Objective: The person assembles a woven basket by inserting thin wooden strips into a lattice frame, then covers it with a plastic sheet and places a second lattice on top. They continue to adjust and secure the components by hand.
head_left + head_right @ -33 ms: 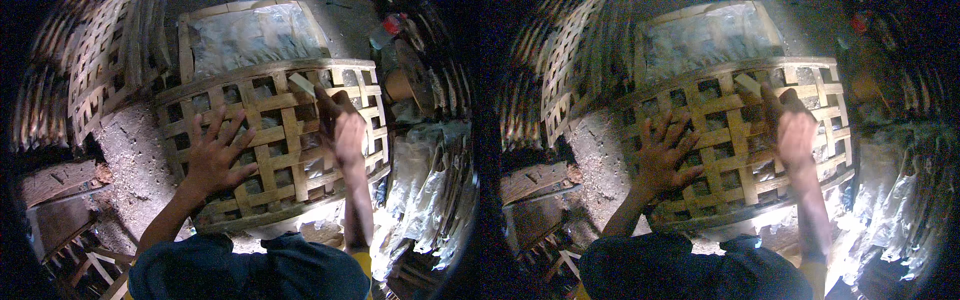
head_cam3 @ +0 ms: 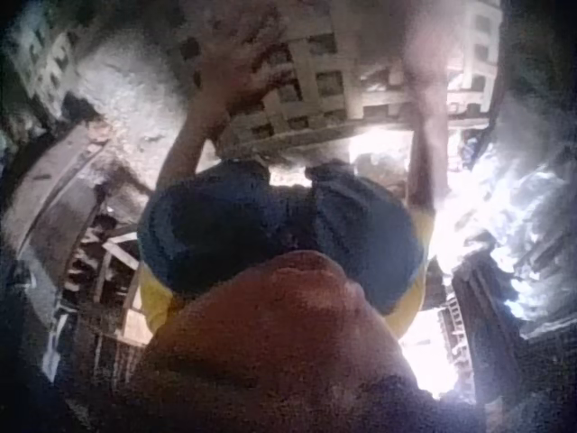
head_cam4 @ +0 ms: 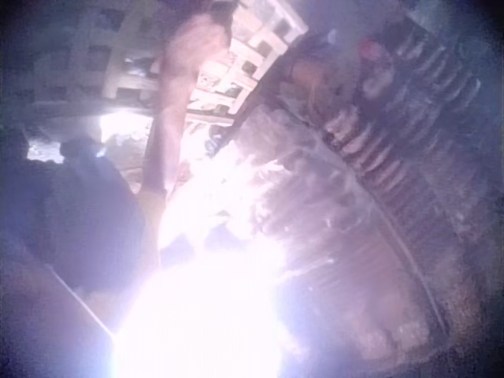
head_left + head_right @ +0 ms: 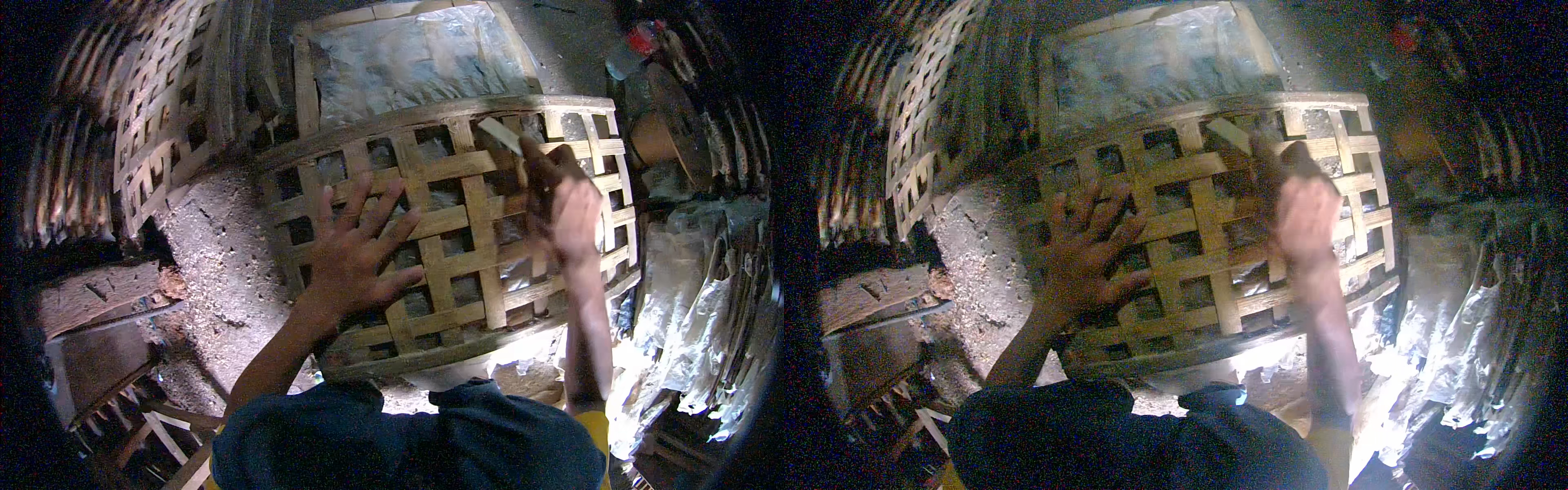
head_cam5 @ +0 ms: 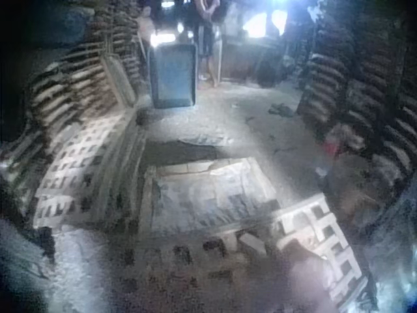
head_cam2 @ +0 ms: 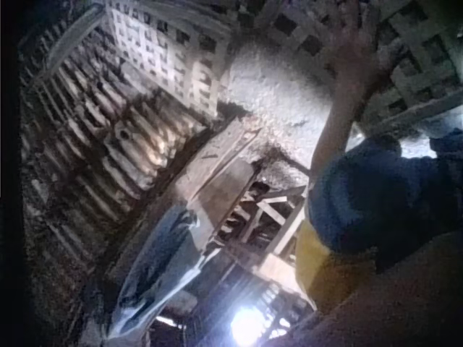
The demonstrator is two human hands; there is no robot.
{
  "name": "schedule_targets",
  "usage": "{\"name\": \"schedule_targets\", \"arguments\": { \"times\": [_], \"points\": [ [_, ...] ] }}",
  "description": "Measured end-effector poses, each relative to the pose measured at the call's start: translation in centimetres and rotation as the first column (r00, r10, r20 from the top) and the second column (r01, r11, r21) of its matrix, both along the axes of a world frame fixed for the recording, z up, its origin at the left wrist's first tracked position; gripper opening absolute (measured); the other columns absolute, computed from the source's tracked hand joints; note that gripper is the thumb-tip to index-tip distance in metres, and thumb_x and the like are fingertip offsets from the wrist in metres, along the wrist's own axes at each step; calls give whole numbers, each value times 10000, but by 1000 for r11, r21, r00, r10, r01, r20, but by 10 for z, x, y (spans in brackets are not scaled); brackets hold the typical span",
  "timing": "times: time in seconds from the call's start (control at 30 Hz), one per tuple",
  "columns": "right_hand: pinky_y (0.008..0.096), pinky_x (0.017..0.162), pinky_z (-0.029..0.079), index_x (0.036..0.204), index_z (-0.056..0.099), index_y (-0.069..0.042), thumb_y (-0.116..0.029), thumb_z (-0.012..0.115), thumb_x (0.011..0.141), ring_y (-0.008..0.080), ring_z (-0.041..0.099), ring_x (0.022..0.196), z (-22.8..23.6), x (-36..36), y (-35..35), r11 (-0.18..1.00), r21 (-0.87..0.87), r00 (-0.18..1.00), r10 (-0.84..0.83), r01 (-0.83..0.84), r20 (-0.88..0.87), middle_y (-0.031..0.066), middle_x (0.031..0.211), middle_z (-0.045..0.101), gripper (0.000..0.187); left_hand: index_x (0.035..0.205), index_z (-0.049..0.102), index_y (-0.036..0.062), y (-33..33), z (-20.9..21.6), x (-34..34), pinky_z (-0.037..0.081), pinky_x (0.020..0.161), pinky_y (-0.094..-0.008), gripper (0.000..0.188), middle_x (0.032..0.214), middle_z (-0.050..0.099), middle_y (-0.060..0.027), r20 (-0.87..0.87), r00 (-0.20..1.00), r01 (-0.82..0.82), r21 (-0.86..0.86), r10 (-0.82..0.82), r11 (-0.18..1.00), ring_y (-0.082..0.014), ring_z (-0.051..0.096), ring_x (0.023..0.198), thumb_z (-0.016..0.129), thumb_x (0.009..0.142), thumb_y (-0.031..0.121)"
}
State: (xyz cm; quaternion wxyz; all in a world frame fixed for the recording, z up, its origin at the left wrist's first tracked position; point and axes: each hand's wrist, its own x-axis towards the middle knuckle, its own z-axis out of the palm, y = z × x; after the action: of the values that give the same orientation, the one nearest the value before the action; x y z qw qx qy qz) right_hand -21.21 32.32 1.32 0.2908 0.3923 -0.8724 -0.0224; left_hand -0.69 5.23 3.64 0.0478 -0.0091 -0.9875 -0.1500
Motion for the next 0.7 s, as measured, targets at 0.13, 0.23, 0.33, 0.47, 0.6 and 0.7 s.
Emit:
{"name": "schedule_targets", "arguments": {
  "times": [0.13, 0.23, 0.33, 0.47, 0.6, 0.7],
  "points": [
    [351, 674, 521, 1007, 645, -16, -221, 563, 1003, 311, 631, 882, -8, -25, 42, 948, 254, 767, 16, 193, -641, 181, 976, 642, 221, 1405, 543, 264, 2, -3, -4, 93, 1141, -700, 709, 1603, 321, -62, -6, 1000, 6, 22, -6, 1000, -363, 213, 1495, 635, 812, 642],
    [411, 672, 484, 983, 629, -7, -148, 595, 927, 329, 594, 824, 16, 8, -10, 991, 137, 996, -8, -5, 94, 179, 911, 610, 156, 1403, 545, 263, 0, -3, -8, 93, 1142, -702, 708, 1607, 314, -57, -10, 1000, -6, 3, 6, 1000, -365, 213, 1495, 633, 812, 643],
    [467, 620, 412, 939, 591, -8, -72, 591, 872, 325, 515, 703, 16, 21, -57, 1000, 25, 916, -3, -7, 402, 158, 795, 534, 93, 1401, 548, 260, -1, -5, -3, 92, 1145, -703, 707, 1609, 312, -53, -23, 1000, -18, -4, 18, 1000, -366, 211, 1495, 636, 812, 639],
    [415, 527, 377, 947, 584, -22, -174, 520, 980, 285, 465, 630, -29, -14, 5, 970, -242, 997, -7, 27, 83, 120, 746, 489, 169, 1395, 558, 258, -4, -4, -3, 90, 1146, -703, 708, 1606, 321, -52, -31, 1000, 3, 46, -2, 999, -361, 206, 1499, 640, 806, 641],
    [399, 565, 463, 1090, 624, -24, -187, 582, 949, 277, 562, 674, 9, 22, -18, 985, -3, 912, -157, 171, 378, 128, 804, 572, 219, 1390, 565, 261, 2, -6, -10, 98, 1143, -701, 716, 1601, 333, -50, -18, 1000, -6, 37, 7, 999, -353, 217, 1496, 645, 793, 649],
    [384, 585, 526, 1074, 697, -146, -137, 596, 872, 271, 646, 693, -9, 18, -35, 969, 246, 990, 20, 14, -138, 111, 801, 643, 226, 1389, 567, 267, 0, -5, -6, 108, 1141, -699, 721, 1601, 335, -46, 0, 1000, -30, 8, 30, 1000, -346, 222, 1495, 653, 783, 648]
  ]
}}
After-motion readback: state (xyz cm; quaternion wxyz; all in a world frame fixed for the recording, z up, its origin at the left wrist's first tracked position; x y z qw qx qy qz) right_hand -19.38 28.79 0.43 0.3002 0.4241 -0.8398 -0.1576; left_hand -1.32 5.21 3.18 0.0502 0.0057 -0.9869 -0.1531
